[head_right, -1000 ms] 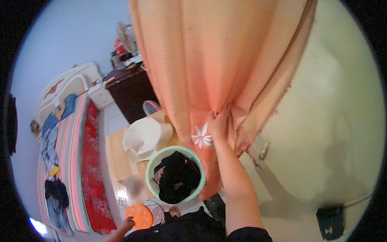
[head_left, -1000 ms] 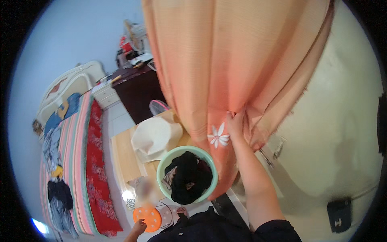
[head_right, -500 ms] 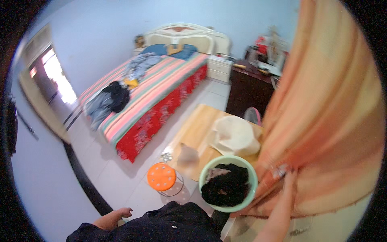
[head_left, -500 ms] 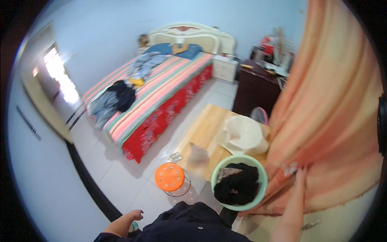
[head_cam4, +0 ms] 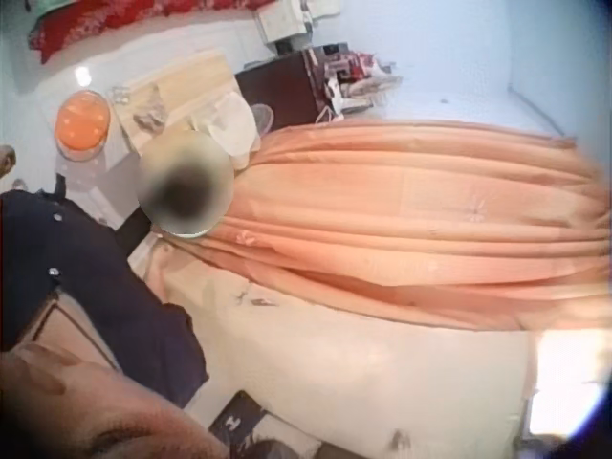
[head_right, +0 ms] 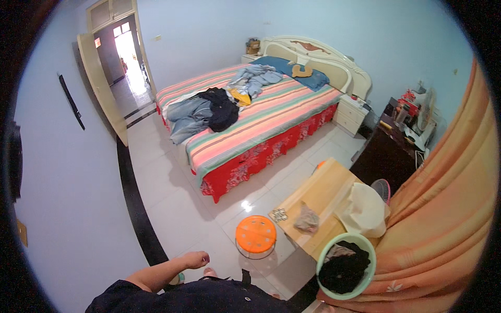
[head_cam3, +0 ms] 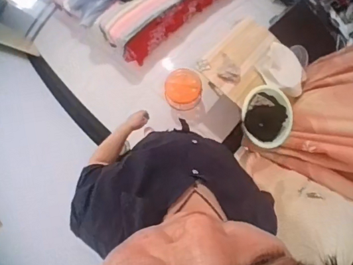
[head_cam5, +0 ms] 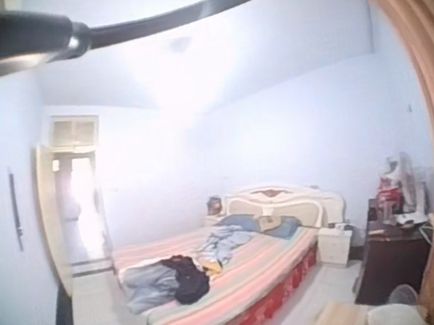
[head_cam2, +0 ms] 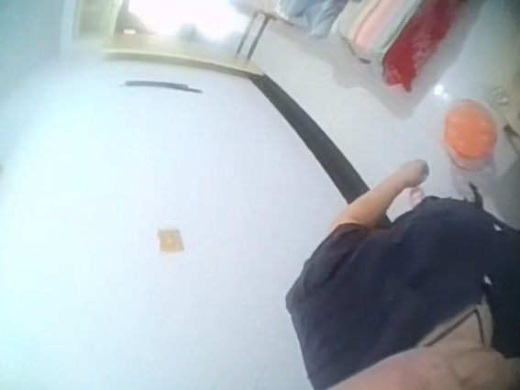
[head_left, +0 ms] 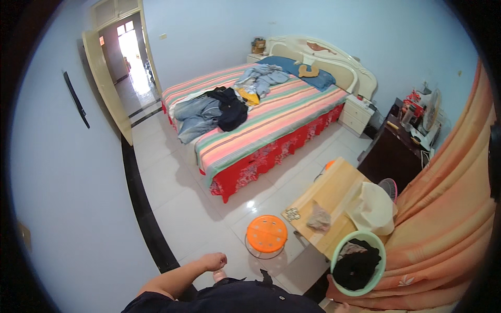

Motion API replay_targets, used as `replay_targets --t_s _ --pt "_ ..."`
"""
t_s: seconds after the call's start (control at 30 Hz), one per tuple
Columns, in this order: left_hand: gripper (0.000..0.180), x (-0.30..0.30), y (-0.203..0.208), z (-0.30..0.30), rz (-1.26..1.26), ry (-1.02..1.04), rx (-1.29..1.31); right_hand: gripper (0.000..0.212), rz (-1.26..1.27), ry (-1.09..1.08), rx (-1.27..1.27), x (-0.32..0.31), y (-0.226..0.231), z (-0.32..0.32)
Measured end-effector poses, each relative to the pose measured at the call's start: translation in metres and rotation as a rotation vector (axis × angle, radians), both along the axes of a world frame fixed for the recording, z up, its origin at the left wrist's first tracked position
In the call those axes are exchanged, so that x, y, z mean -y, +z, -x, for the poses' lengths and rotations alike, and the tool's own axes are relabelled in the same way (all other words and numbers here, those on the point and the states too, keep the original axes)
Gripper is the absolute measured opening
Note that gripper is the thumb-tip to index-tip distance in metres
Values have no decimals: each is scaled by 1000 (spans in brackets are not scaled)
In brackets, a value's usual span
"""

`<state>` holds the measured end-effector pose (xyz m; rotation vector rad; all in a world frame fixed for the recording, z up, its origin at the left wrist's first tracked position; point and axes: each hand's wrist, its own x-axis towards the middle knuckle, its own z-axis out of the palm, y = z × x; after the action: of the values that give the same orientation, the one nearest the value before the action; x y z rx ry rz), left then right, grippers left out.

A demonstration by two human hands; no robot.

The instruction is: The person hand-washes several pieces of clothing in a blue basin filled with water in a bathroom. They scrub and rinse a maroon garment, a beige garment, and a black garment, then wring them out and place them into a green basin. The person then carries the green basin to a bedroom and places it on a table.

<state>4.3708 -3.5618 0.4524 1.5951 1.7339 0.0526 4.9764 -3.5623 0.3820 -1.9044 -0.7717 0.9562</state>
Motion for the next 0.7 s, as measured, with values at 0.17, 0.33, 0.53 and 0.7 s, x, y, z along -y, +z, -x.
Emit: replay_targets --t_s 0.17,0.33,0.53,0.7 --pt "26 79 -43 127 208 -52 -211 34 476 688 100 -70 -29 193" --pt "23 144 -38 237 393 232 5 34 398 990 112 -127 -9 323" --pt "28 170 -72 316 332 615 -63 36 602 1139 349 -165 4 390" --pt "31 130 -94 331 449 563 -40 38 633 1050 260 -206 10 434"
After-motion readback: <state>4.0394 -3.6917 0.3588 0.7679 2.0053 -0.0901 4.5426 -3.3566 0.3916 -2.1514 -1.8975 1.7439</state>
